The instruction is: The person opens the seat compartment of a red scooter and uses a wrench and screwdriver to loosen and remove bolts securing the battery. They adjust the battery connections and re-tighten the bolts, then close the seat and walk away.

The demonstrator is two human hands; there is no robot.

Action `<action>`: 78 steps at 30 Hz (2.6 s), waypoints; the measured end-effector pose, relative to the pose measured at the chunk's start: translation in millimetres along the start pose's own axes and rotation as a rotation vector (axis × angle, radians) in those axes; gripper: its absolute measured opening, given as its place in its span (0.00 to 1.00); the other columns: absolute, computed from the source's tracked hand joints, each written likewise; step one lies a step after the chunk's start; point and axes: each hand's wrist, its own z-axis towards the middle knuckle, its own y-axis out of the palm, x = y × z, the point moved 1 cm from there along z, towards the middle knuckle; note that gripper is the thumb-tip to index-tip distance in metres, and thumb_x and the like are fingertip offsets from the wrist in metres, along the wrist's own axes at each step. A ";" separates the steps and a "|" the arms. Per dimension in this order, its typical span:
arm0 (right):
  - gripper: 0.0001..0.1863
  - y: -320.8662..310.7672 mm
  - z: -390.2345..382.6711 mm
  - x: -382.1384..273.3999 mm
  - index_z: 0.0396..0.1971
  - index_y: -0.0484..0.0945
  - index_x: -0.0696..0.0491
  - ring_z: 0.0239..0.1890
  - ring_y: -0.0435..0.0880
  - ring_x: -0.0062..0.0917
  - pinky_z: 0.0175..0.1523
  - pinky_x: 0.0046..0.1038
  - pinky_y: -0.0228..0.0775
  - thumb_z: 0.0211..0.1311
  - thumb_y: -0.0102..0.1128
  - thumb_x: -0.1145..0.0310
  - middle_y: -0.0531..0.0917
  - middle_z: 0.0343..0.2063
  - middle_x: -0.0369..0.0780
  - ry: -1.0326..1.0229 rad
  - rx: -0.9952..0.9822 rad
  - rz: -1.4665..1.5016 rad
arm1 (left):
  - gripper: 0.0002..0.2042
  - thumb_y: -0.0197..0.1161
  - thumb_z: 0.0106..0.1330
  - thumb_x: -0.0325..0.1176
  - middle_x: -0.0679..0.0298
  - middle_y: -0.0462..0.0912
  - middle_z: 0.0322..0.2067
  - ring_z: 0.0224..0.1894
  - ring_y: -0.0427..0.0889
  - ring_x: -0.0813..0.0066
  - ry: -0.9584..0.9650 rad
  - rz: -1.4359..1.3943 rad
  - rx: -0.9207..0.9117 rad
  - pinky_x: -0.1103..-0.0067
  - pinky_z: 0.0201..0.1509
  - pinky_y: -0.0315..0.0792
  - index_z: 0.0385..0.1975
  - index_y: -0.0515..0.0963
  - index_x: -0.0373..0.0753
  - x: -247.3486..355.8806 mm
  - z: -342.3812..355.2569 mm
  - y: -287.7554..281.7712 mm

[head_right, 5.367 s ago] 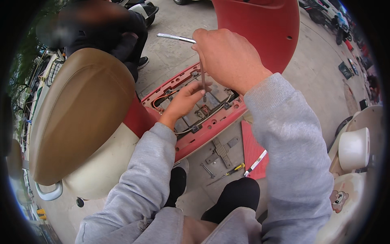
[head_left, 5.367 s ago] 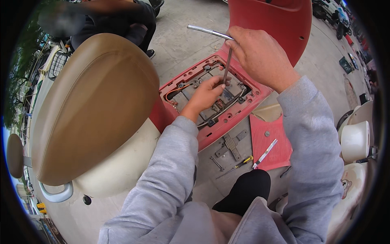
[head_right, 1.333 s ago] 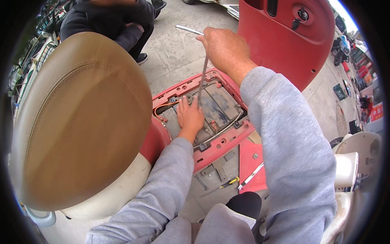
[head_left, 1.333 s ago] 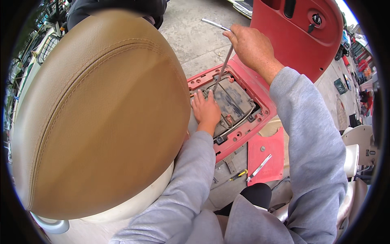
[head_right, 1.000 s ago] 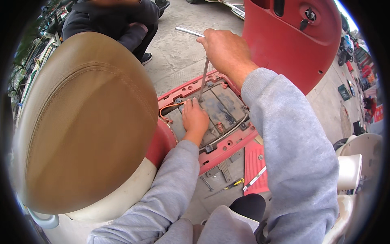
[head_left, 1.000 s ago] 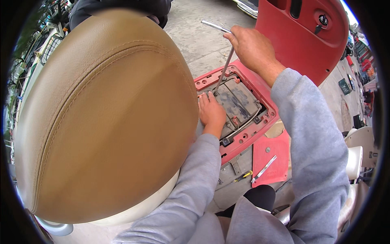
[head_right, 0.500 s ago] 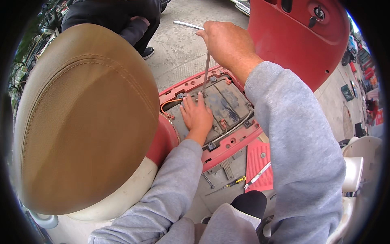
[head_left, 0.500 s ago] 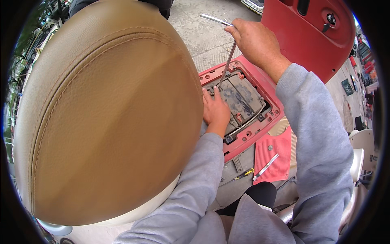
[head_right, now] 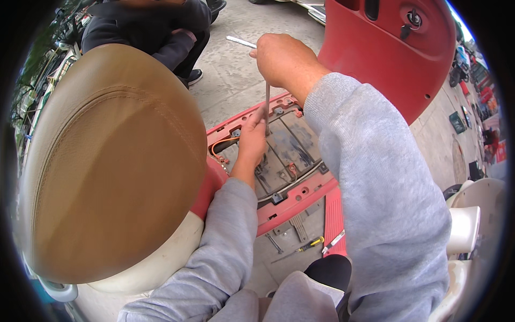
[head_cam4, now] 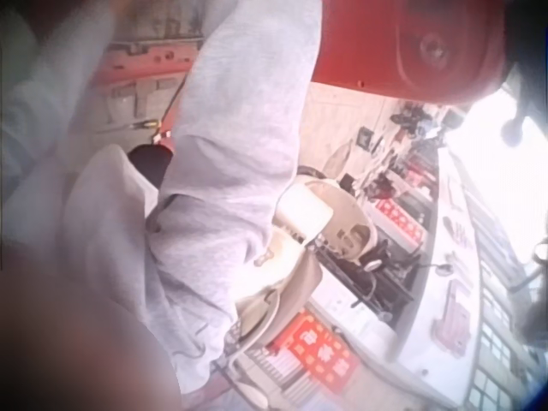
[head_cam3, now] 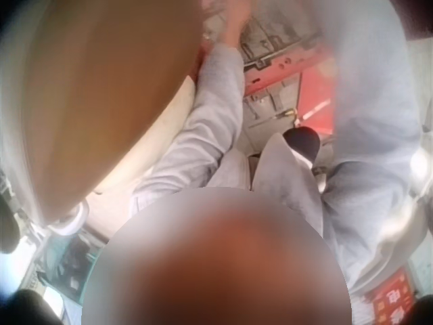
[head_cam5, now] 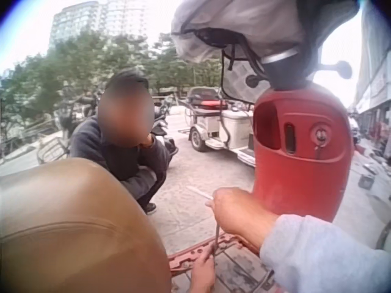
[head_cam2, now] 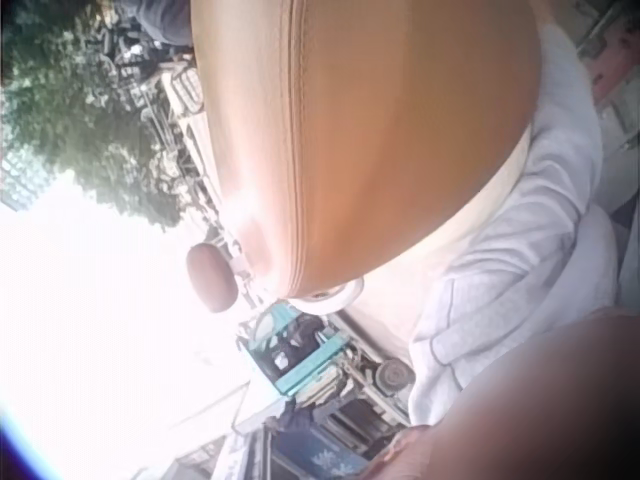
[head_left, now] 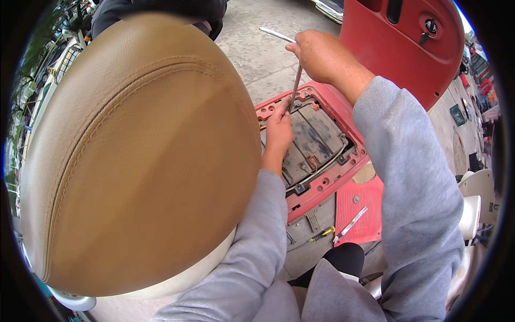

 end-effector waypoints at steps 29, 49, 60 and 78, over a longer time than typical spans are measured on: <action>0.06 2.0 -9.8 16.5 0.32 0.79 0.46 0.44 0.78 0.32 0.53 0.37 0.65 0.60 0.59 0.61 0.80 0.33 0.35 -0.644 0.231 -0.022 | 0.12 0.57 0.59 0.22 0.55 0.80 0.44 0.51 0.76 0.59 -0.087 0.683 0.544 0.71 0.59 0.67 0.42 0.81 0.39 -20.3 -22.8 -24.3; 0.15 -8.7 -31.6 -5.8 0.33 0.79 0.53 0.32 0.82 0.44 0.37 0.45 0.71 0.68 0.51 0.57 0.82 0.26 0.46 -0.182 0.122 0.098 | 0.17 0.53 0.64 0.23 0.58 0.83 0.38 0.42 0.79 0.62 0.157 0.592 0.395 0.70 0.50 0.71 0.49 0.81 0.48 -34.5 -26.7 -25.8; 0.09 -0.7 -24.8 -15.7 0.33 0.81 0.53 0.31 0.84 0.39 0.35 0.40 0.74 0.63 0.55 0.64 0.83 0.25 0.44 -0.216 0.123 0.034 | 0.12 0.57 0.65 0.29 0.56 0.85 0.34 0.36 0.83 0.60 0.184 0.569 0.372 0.70 0.45 0.73 0.45 0.83 0.44 -42.4 -21.9 -29.3; 0.15 10.6 8.6 -52.3 0.24 0.84 0.51 0.32 0.83 0.37 0.37 0.40 0.69 0.59 0.61 0.55 0.84 0.25 0.40 -0.143 0.081 -0.036 | 0.14 0.57 0.66 0.31 0.59 0.86 0.38 0.40 0.85 0.70 0.185 0.554 0.359 0.76 0.47 0.73 0.50 0.80 0.44 -33.5 -22.3 -26.7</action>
